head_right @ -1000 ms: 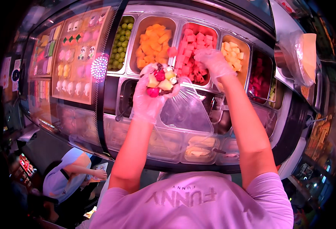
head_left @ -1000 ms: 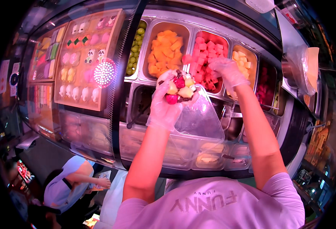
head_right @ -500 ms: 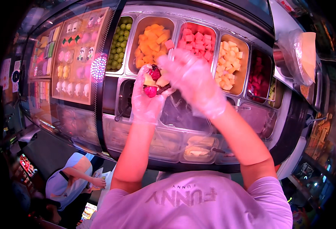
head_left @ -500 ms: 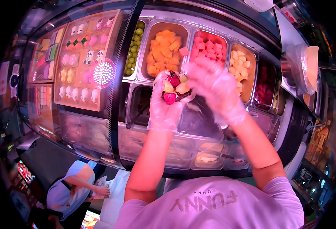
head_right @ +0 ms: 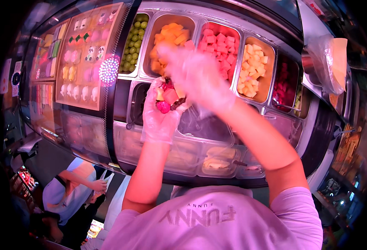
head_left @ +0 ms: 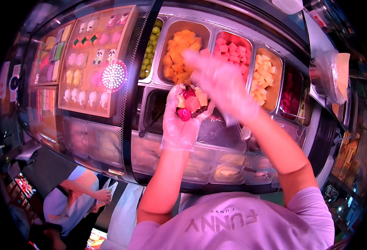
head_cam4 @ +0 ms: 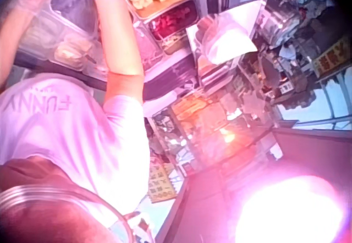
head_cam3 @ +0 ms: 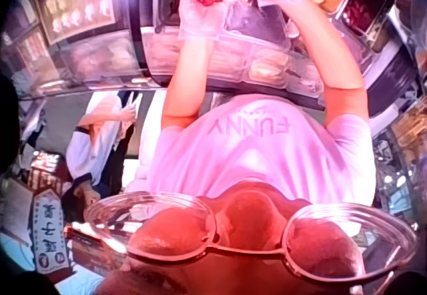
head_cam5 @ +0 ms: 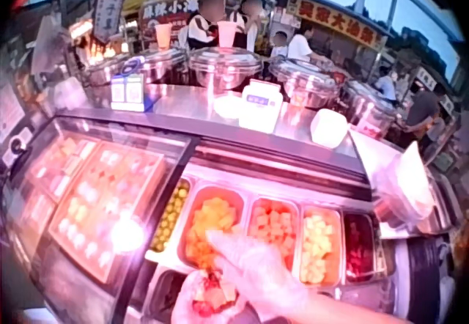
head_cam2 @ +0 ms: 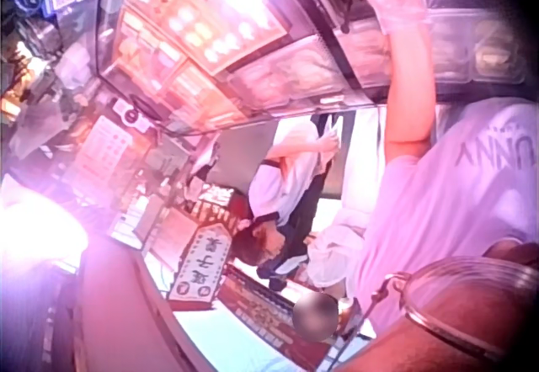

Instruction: The person walks through a night market and stops at a dessert stall. They open a container, then use a spoon to scoop a white base, black beans, and various diced fruits into a plastic bag, layering the ingredients and sealing the bag.

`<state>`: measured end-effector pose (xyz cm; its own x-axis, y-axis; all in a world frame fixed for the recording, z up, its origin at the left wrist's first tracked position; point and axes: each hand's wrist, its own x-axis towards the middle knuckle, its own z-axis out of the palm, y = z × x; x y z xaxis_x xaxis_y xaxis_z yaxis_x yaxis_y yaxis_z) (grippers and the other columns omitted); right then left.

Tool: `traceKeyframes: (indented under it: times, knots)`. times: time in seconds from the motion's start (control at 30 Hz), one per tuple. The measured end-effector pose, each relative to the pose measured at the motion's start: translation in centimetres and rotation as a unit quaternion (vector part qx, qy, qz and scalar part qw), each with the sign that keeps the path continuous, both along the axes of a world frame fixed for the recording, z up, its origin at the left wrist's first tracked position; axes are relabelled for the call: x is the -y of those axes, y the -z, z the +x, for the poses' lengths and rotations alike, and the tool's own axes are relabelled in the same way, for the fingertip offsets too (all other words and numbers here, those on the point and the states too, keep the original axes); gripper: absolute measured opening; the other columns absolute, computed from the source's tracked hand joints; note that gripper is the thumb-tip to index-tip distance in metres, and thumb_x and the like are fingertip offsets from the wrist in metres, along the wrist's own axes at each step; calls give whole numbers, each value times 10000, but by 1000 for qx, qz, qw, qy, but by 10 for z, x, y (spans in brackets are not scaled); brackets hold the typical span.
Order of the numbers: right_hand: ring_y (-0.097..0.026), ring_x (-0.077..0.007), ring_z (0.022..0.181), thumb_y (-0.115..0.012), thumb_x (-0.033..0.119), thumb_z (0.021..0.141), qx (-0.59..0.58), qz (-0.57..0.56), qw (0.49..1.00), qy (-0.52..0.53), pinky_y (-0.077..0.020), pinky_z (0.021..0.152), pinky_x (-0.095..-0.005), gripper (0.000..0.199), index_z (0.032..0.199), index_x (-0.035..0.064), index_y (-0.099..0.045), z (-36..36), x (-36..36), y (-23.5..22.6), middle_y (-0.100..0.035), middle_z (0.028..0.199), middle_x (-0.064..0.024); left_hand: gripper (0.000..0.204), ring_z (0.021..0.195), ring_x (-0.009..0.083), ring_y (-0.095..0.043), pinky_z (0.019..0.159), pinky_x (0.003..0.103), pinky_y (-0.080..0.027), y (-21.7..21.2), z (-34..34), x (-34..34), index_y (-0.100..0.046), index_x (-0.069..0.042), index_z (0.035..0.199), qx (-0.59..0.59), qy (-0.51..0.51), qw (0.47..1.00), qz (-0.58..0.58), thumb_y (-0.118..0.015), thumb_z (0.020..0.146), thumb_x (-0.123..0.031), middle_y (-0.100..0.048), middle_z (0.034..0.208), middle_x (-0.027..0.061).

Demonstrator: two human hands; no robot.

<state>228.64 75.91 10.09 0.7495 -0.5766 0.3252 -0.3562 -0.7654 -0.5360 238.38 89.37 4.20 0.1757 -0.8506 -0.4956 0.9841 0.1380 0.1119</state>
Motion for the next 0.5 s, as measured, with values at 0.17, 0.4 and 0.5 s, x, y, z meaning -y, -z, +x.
traceKeyframes:
  times: [0.17,0.4,0.5]
  knots:
    - [-651,-392,920,-631,-2,817,-251,-77,965,12,-542,824,-445,444,1254,71,-664,9,96,51,-686,1004,-182,453,1258,354,-542,1002,693,-444,-12,8,-1,-548,-149,1274,21,30,998,-47,-709,888,-323,-573,1314,107]
    - [-701,-291,955,-668,44,829,-139,100,982,74,-557,842,-353,241,1069,48,-686,22,81,40,-722,1034,-135,512,1297,370,-515,993,698,-445,-14,18,-6,-515,-207,1355,38,42,998,-35,-704,899,-341,-531,1380,93]
    - [-718,-230,973,-712,70,835,-63,234,967,-79,-569,867,-347,226,1057,28,-708,13,47,-4,-741,1024,-121,514,1320,369,-505,1001,699,-437,-9,21,-10,-510,-210,1384,37,65,996,-38,-687,921,-347,-531,1407,93]
